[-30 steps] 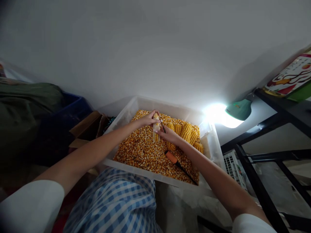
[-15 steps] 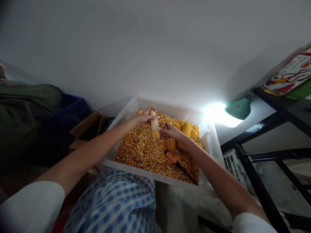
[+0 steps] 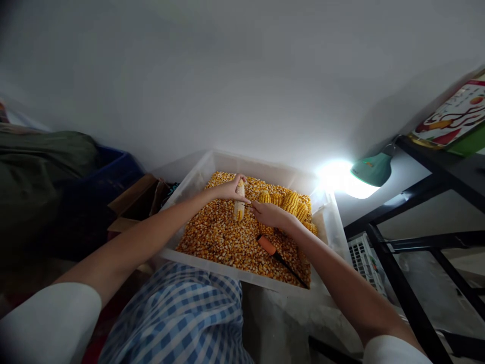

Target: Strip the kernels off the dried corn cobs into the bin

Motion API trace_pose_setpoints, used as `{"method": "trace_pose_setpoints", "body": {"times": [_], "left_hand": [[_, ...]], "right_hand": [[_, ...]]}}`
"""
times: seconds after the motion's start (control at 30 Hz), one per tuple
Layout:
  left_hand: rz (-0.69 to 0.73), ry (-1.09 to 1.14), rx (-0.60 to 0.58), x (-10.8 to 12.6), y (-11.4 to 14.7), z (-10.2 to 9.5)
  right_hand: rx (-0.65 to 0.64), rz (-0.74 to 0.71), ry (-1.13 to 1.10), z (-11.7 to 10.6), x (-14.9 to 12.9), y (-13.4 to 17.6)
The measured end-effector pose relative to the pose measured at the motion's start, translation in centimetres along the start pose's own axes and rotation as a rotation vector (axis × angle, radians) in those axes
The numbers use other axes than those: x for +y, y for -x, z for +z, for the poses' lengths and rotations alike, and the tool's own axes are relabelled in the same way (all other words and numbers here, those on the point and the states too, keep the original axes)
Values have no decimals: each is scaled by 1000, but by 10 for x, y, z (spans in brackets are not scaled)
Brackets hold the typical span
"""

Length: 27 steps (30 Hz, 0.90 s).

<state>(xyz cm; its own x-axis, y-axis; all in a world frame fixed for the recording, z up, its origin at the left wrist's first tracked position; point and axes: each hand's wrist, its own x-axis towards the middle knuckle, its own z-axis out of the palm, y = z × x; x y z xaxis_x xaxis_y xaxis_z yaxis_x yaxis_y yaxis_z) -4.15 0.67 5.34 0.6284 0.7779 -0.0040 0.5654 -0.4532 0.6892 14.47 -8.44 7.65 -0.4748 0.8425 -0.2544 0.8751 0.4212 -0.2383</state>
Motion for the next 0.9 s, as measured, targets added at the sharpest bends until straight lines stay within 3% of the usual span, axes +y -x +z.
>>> {"method": "trace_pose_setpoints", "body": {"times": [0.23,0.7,0.9], "left_hand": [[16,-1,7,-6,-3,1],[-36,-5,46,-6,-3,2],[-61,-64,6,-7,-2,1]], "right_hand": [[29,-124,124,10,4,-5],[-2,-101,226,2,-5,-1],[-13,-103,271,5,-6,-1]]}}
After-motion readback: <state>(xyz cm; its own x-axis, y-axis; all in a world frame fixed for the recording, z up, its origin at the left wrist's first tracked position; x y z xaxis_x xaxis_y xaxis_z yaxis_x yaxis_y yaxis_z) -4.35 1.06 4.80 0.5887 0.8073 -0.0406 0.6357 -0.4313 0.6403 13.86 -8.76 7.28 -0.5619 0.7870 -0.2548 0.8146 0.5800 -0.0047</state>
